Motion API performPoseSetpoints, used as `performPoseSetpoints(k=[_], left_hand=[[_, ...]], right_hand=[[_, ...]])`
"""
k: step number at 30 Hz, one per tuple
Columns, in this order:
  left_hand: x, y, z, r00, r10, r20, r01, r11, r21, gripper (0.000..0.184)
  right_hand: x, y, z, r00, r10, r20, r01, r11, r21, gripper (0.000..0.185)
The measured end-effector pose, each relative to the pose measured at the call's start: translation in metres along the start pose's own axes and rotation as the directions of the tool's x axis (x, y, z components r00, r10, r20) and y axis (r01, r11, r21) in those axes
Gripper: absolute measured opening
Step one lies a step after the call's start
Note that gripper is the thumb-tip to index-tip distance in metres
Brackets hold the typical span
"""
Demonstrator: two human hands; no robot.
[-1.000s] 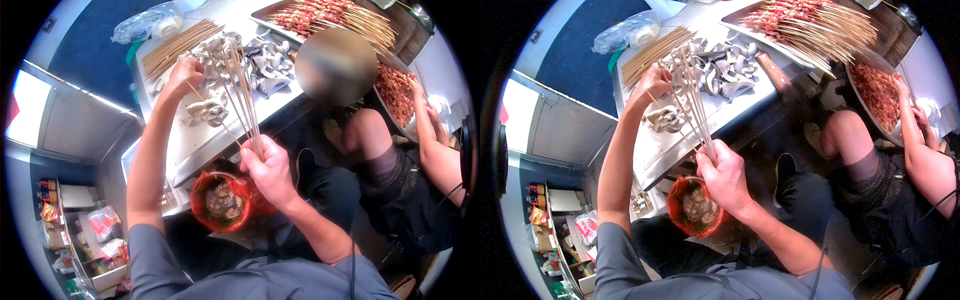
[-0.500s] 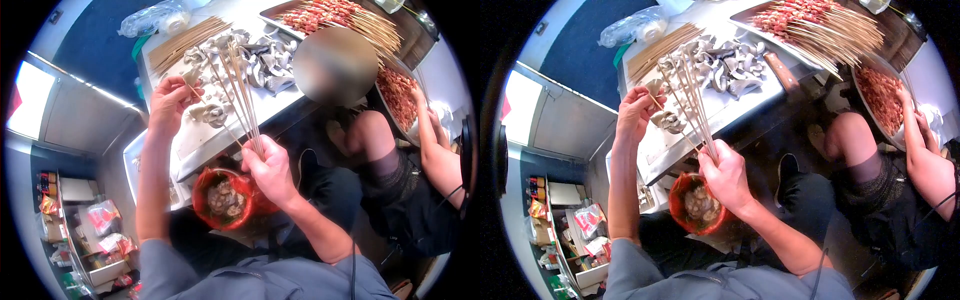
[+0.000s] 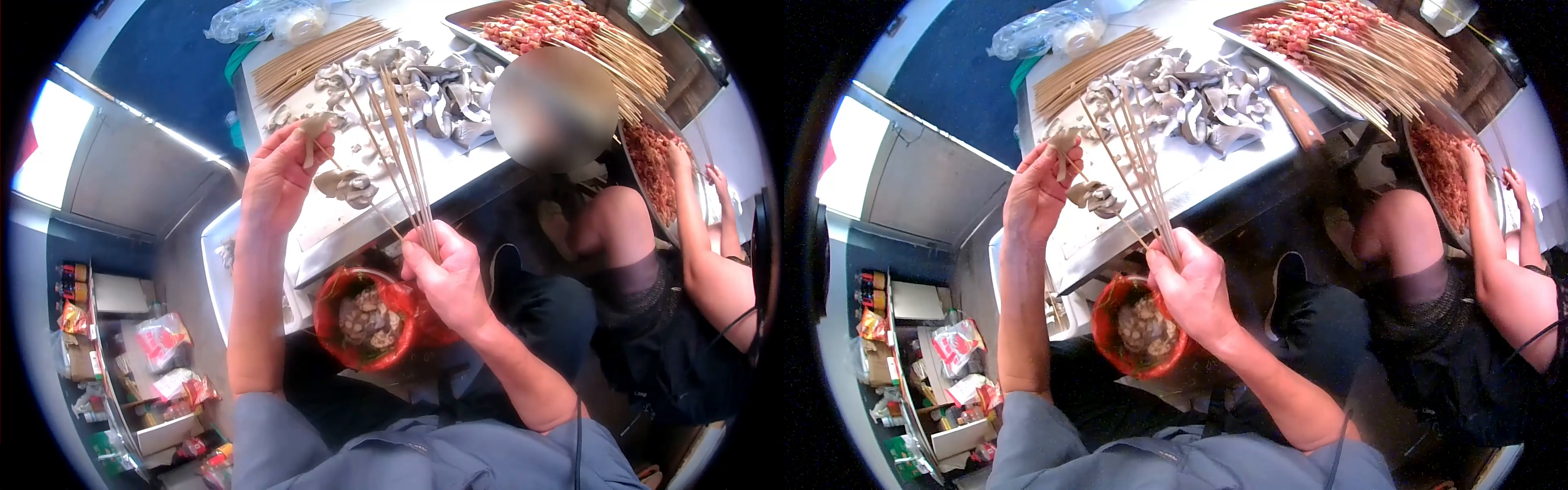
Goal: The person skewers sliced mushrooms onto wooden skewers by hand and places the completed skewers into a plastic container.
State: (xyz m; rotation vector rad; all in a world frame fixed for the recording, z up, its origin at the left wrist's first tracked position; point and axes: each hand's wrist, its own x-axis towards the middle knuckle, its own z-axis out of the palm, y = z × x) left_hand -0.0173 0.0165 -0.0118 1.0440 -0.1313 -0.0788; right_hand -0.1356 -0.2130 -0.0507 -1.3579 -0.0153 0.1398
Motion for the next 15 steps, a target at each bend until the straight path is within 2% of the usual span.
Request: performPoseSetpoints(k=[5, 11, 13, 15], left_hand=[[0.0, -0.0032, -0.0029, 1.0, -0.012, -0.006, 0.013, 1.0, 0.023, 0.022], [-0.0018, 0.0005, 0.0032, 0.998, 0.058, 0.022, -0.059, 0.995, 0.085, 0.019], [-0.0003, 0.0035, 0.0005, 0.992, 0.077, 0.101, -0.094, 0.981, 0.169, 0.012], [-0.0017, 0.0053, 0.0022, 0.99, 0.077, 0.117, -0.096, 0.981, 0.169, 0.008]], right_hand=[[-0.0002, -0.0009, -0.0014, 1.0, 0.004, 0.008, -0.004, 1.0, 0.007, 0.01], [-0.0002, -0.001, -0.0025, 1.0, 0.007, 0.023, -0.007, 1.0, 0.007, 0.011], [-0.0004, -0.0018, -0.003, 0.998, 0.04, 0.042, -0.042, 0.999, 0.028, 0.011], [-0.0001, -0.002, -0.0034, 0.998, 0.048, 0.052, -0.049, 0.998, 0.029, 0.011]])
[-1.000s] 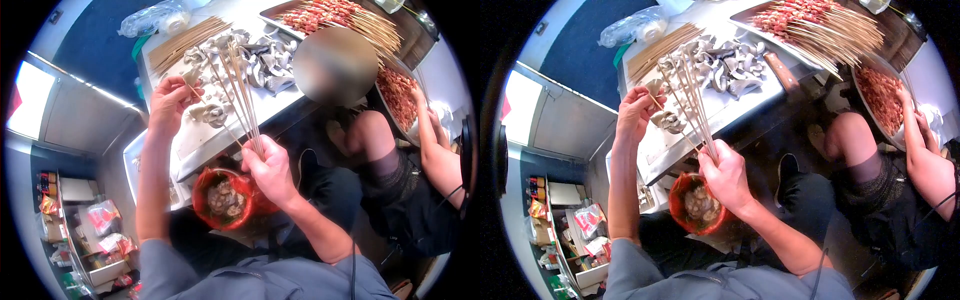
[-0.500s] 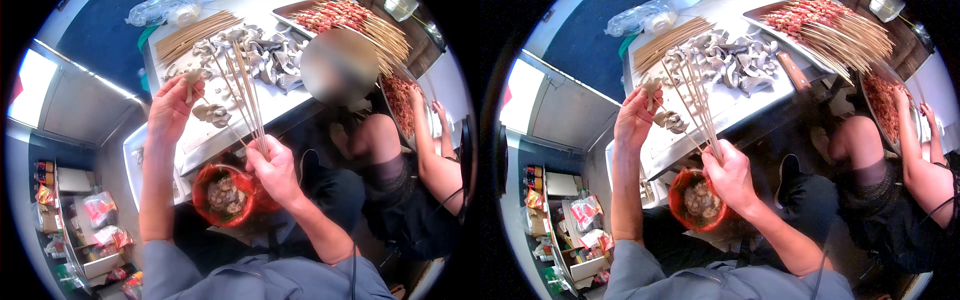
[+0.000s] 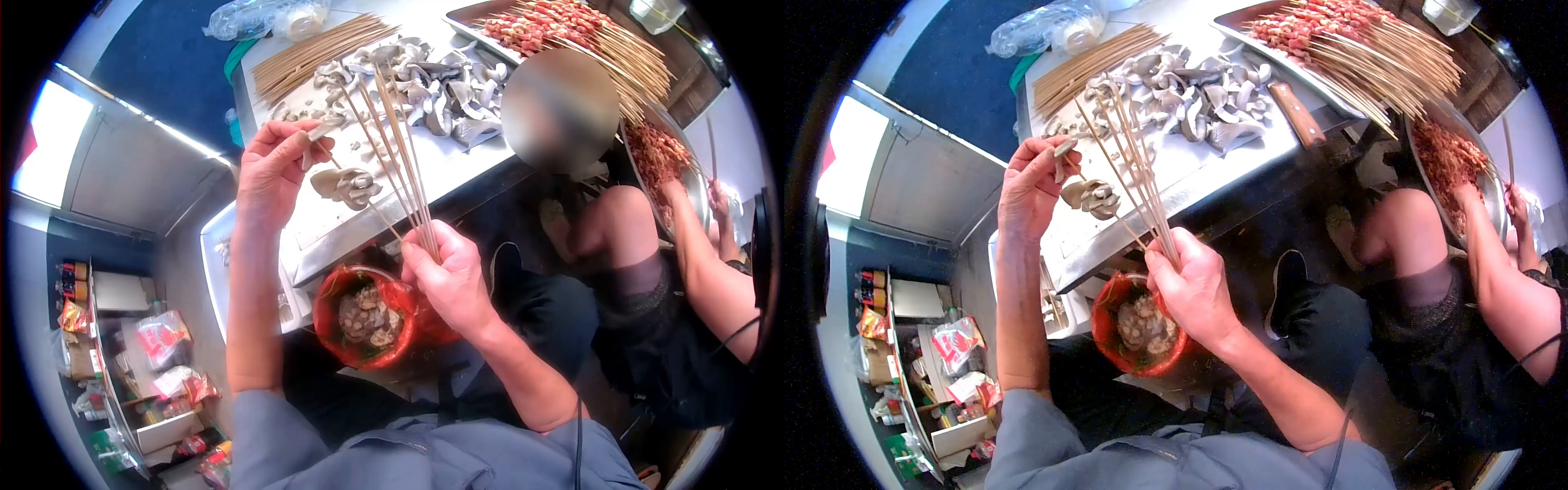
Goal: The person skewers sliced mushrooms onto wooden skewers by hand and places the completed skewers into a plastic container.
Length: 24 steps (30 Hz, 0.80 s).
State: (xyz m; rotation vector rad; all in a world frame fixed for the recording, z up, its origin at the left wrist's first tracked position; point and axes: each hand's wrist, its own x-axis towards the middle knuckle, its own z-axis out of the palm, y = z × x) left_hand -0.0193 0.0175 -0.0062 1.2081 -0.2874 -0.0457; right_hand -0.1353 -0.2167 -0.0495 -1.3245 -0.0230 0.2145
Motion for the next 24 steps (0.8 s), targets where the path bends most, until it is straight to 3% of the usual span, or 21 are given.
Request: performPoseSetpoints(k=[5, 7, 11, 15, 21, 23, 24], left_hand=[[-0.005, -0.003, 0.004, 0.99, -0.104, 0.099, 0.095, 0.991, 0.091, 0.007], [-0.009, -0.014, 0.013, 0.978, -0.196, 0.064, 0.195, 0.98, 0.023, 0.008], [-0.011, -0.014, 0.021, 0.968, -0.246, 0.045, 0.25, 0.96, -0.128, 0.012], [-0.017, -0.032, 0.018, 0.983, -0.179, -0.036, 0.181, 0.981, 0.063, 0.013], [0.002, -0.02, 0.038, 0.999, -0.034, 0.019, 0.032, 0.995, 0.09, 0.023], [0.028, -0.026, 0.022, 0.993, 0.004, -0.114, 0.026, 0.966, 0.259, 0.022], [0.042, -0.029, 0.017, 0.982, 0.035, -0.187, 0.063, 0.867, 0.495, 0.026]], right_hand=[[0.001, -0.002, -0.002, 0.998, 0.054, 0.043, -0.056, 0.997, 0.053, 0.01], [0.001, -0.002, -0.004, 0.988, 0.137, 0.077, -0.15, 0.964, 0.219, 0.008], [0.002, -0.008, -0.009, 0.981, 0.173, 0.085, -0.191, 0.94, 0.282, 0.007], [0.001, -0.004, -0.006, 0.987, 0.151, 0.052, -0.16, 0.948, 0.275, 0.007], [0.003, -0.003, -0.01, 0.999, 0.035, -0.039, -0.027, 0.978, 0.207, 0.008], [0.003, -0.004, -0.012, 0.997, 0.029, -0.066, -0.014, 0.977, 0.213, 0.008], [0.003, -0.005, -0.013, 0.996, 0.038, -0.076, -0.021, 0.978, 0.206, 0.009]])
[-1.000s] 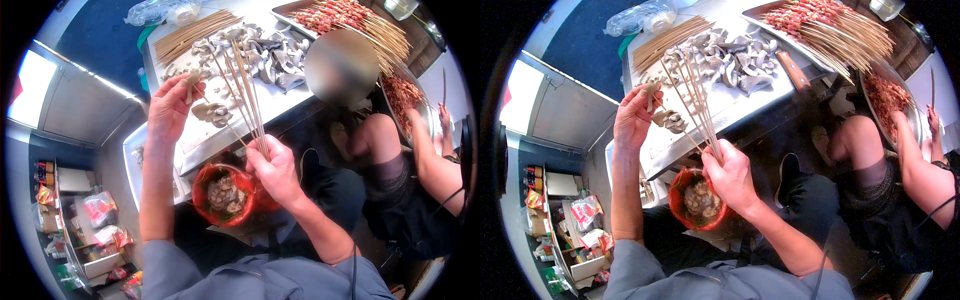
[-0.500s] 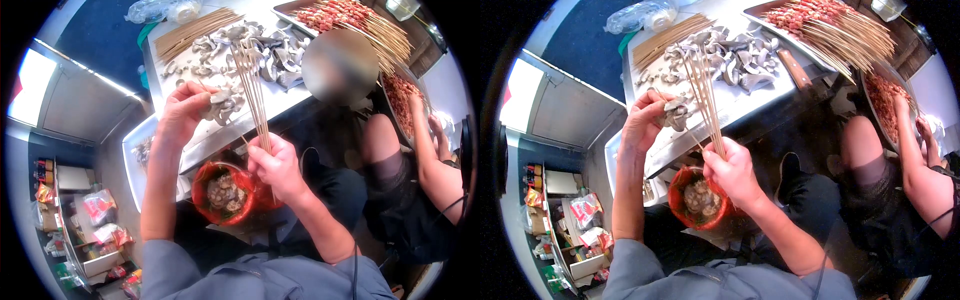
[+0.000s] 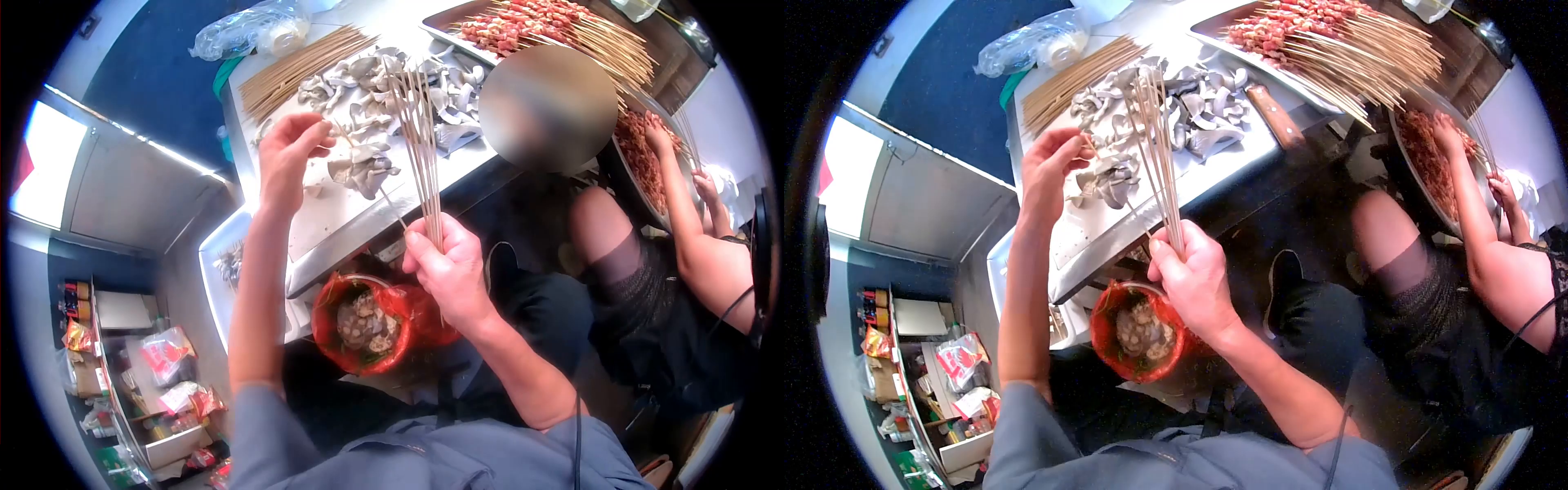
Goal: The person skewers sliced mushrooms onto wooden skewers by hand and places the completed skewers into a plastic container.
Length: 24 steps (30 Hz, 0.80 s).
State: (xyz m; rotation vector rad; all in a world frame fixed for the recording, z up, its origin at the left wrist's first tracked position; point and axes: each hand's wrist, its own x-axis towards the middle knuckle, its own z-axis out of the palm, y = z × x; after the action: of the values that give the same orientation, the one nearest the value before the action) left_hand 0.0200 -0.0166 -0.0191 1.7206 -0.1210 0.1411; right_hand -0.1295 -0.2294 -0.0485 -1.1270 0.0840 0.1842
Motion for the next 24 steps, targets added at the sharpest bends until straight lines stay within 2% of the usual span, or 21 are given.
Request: performPoseSetpoints(k=[1, 3, 4, 6, 9, 10, 11, 13, 14, 15, 17, 19, 21, 23, 24], left_hand=[[0.013, -0.001, 0.004, 1.0, 0.002, 0.001, -0.002, 1.0, -0.001, 0.026], [0.035, -0.004, 0.014, 1.0, -0.001, -0.016, 0.008, 0.897, 0.442, 0.028], [0.043, -0.006, 0.017, 1.0, 0.0, -0.015, 0.007, 0.897, 0.442, 0.028], [0.059, -0.014, 0.024, 0.998, -0.047, 0.034, 0.015, 0.766, 0.642, 0.029], [0.069, -0.02, 0.025, 0.996, -0.063, 0.065, 0.017, 0.836, 0.549, 0.029], [0.062, -0.012, 0.026, 0.998, 0.039, 0.05, -0.061, 0.818, 0.572, 0.023], [0.057, -0.01, 0.025, 0.998, 0.04, 0.053, -0.063, 0.817, 0.573, 0.023], [0.049, -0.008, 0.018, 0.999, 0.044, -0.027, -0.035, 0.963, 0.266, 0.014], [0.042, -0.006, 0.011, 1.0, 0.003, 0.008, -0.004, 0.988, 0.154, 0.013], [0.033, -0.002, 0.01, 1.0, 0.003, 0.004, -0.004, 0.987, 0.159, 0.013], [0.014, 0.002, 0.011, 0.993, 0.083, -0.088, -0.09, 0.993, -0.079, 0.02], [0.001, 0.0, 0.004, 0.994, 0.095, -0.057, -0.101, 0.988, -0.116, 0.02], [-0.011, -0.001, 0.001, 0.997, 0.035, -0.076, -0.054, 0.963, -0.265, 0.025], [-0.02, 0.0, -0.003, 0.997, 0.017, -0.076, -0.041, 0.947, -0.32, 0.021], [-0.025, 0.005, -0.001, 0.995, -0.024, -0.097, -0.018, 0.912, -0.41, 0.016]], right_hand=[[0.001, -0.001, 0.0, 1.0, 0.006, -0.011, -0.006, 1.0, -0.008, 0.009], [0.002, 0.001, 0.0, 1.0, -0.02, -0.015, 0.02, 1.0, -0.012, 0.009], [0.002, 0.002, 0.0, 0.999, -0.044, -0.019, 0.044, 0.999, -0.016, 0.009], [0.003, 0.002, 0.0, 0.999, -0.044, -0.022, 0.043, 0.999, -0.004, 0.009], [0.003, 0.0, -0.001, 0.999, -0.031, -0.028, 0.031, 1.0, 0.006, 0.009], [0.003, 0.0, -0.001, 0.999, -0.024, -0.029, 0.024, 1.0, 0.003, 0.01], [0.003, 0.0, -0.002, 0.999, -0.025, -0.031, 0.025, 1.0, 0.005, 0.01], [0.003, 0.001, -0.002, 0.997, -0.076, -0.028, 0.075, 0.997, -0.008, 0.009], [0.002, 0.001, -0.002, 0.997, -0.075, -0.024, 0.075, 0.997, -0.006, 0.009], [0.001, 0.001, -0.001, 0.998, -0.06, -0.02, 0.06, 0.998, -0.017, 0.009], [-0.001, 0.002, 0.001, 0.999, -0.043, -0.012, 0.043, 0.999, -0.028, 0.009], [-0.002, 0.004, 0.003, 0.999, -0.05, 0.017, 0.051, 0.996, -0.067, 0.01], [-0.003, 0.007, 0.006, 0.999, -0.044, 0.025, 0.046, 0.996, -0.076, 0.01], [-0.003, 0.008, 0.008, 0.999, -0.037, 0.033, 0.04, 0.995, -0.086, 0.01], [-0.003, 0.007, 0.008, 0.999, -0.023, 0.028, 0.025, 0.995, -0.092, 0.01]])
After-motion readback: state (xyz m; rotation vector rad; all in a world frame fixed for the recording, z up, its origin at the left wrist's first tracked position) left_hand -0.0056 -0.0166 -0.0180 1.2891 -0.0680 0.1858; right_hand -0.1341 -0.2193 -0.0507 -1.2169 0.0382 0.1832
